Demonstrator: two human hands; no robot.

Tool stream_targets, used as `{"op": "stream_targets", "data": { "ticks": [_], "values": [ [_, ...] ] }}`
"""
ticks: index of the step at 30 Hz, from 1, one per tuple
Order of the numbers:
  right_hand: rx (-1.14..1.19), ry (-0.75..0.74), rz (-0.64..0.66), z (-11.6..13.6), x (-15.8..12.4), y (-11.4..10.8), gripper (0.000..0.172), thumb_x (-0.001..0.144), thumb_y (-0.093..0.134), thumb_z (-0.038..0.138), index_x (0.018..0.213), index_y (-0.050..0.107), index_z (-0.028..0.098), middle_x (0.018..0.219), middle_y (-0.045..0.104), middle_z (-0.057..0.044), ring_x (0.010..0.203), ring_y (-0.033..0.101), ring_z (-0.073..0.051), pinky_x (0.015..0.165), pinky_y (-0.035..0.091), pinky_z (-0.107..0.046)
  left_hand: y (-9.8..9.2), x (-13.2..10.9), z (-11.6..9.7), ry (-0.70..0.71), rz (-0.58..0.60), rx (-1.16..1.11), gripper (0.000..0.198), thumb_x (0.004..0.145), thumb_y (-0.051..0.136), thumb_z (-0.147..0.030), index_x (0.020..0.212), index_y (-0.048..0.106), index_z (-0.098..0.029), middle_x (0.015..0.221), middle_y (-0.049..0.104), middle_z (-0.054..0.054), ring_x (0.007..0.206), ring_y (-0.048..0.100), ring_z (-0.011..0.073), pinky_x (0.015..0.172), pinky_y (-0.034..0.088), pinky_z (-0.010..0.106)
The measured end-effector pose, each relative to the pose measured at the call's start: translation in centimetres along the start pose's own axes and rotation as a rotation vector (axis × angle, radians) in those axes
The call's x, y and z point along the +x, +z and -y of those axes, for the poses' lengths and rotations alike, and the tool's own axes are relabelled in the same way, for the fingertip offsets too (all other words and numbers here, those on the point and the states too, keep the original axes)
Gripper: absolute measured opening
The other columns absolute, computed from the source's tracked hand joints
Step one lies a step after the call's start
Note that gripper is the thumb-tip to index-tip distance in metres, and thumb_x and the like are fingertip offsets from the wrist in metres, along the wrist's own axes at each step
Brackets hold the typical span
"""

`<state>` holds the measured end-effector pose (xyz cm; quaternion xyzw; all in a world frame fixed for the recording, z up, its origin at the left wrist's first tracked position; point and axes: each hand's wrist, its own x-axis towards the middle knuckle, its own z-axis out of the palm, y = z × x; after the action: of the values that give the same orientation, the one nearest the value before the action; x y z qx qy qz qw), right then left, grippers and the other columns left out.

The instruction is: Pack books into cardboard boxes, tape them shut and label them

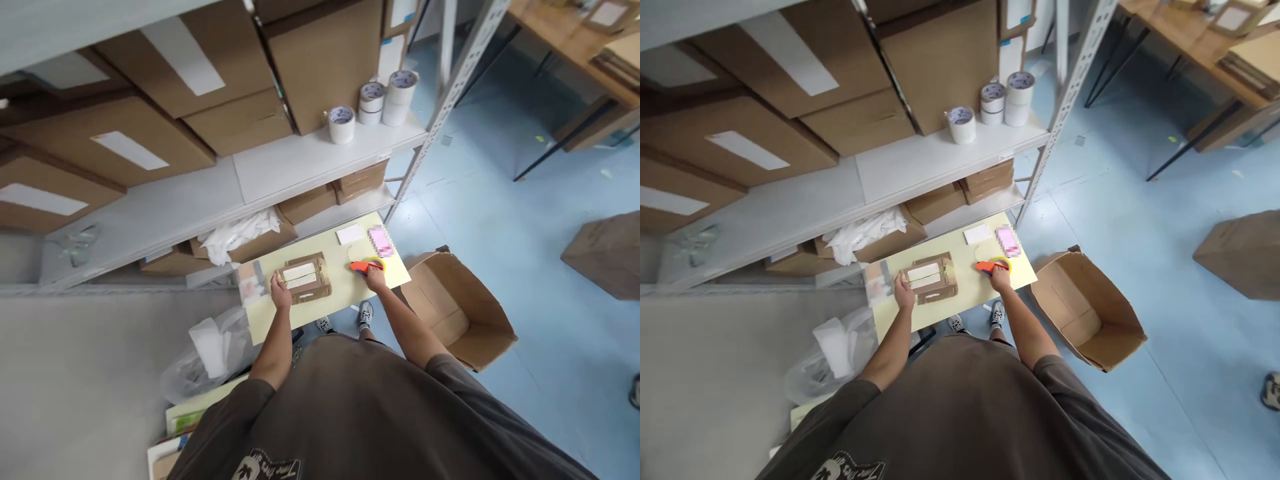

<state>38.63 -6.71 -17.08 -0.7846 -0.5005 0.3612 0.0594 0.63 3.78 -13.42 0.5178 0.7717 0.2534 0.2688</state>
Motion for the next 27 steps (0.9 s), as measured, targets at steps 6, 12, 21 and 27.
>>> {"op": "stream_targets", "data": {
  "ticks": [6, 12, 21, 27],
  "values": [
    [0.368, 0.019, -0.111, -0.2, -1.5, -1.3, 0.037, 0.095, 0.061, 0.038, 0.124, 0.058, 0.015, 0.124, 0.071, -0.020, 0.110, 0.069, -0.033, 0.093, 0.056, -0.042, 0.2, -0.3, 0.5, -0.023, 0.019, -0.077, 0.056, 0.111, 0.044, -0.043, 0.159, 0.051, -0.017, 0.162, 0.056, 0.018, 0.151, 0.053, 0.0310, 0.127, 0.040, 0.044],
    [0.730, -0.027, -0.143, 6.7, -4.9, -2.5, 0.052, 0.083, 0.071, 0.057, 0.118, 0.058, 0.021, 0.102, 0.073, -0.008, 0.091, 0.070, -0.027, 0.077, 0.060, -0.037, 0.8, -0.6, 0.9, -0.020, 0.023, -0.148, 0.054, 0.112, 0.040, -0.043, 0.157, 0.053, -0.017, 0.160, 0.057, 0.019, 0.148, 0.056, 0.0304, 0.125, 0.043, 0.044],
    [0.431, -0.565, 0.233, 20.7, -3.8, -3.7, 0.059, 0.062, 0.097, 0.053, 0.105, 0.071, 0.021, 0.097, 0.075, -0.004, 0.088, 0.068, -0.025, 0.087, 0.059, -0.040, 0.6, -0.3, 1.1, -0.047, 0.135, -0.151, 0.056, 0.114, 0.034, -0.036, 0.165, 0.042, -0.015, 0.163, 0.052, 0.021, 0.146, 0.057, 0.0326, 0.119, 0.048, 0.042],
    [0.487, -0.578, 0.368, 21.4, -3.7, -2.0, 0.065, 0.058, 0.099, 0.052, 0.108, 0.075, 0.019, 0.103, 0.077, -0.007, 0.096, 0.071, -0.029, 0.090, 0.062, -0.046, -0.3, -0.1, 0.5, -0.087, 0.228, -0.133, 0.059, 0.113, 0.029, -0.036, 0.169, 0.036, -0.019, 0.163, 0.054, 0.018, 0.149, 0.055, 0.0280, 0.121, 0.047, 0.041]
  ]
}}
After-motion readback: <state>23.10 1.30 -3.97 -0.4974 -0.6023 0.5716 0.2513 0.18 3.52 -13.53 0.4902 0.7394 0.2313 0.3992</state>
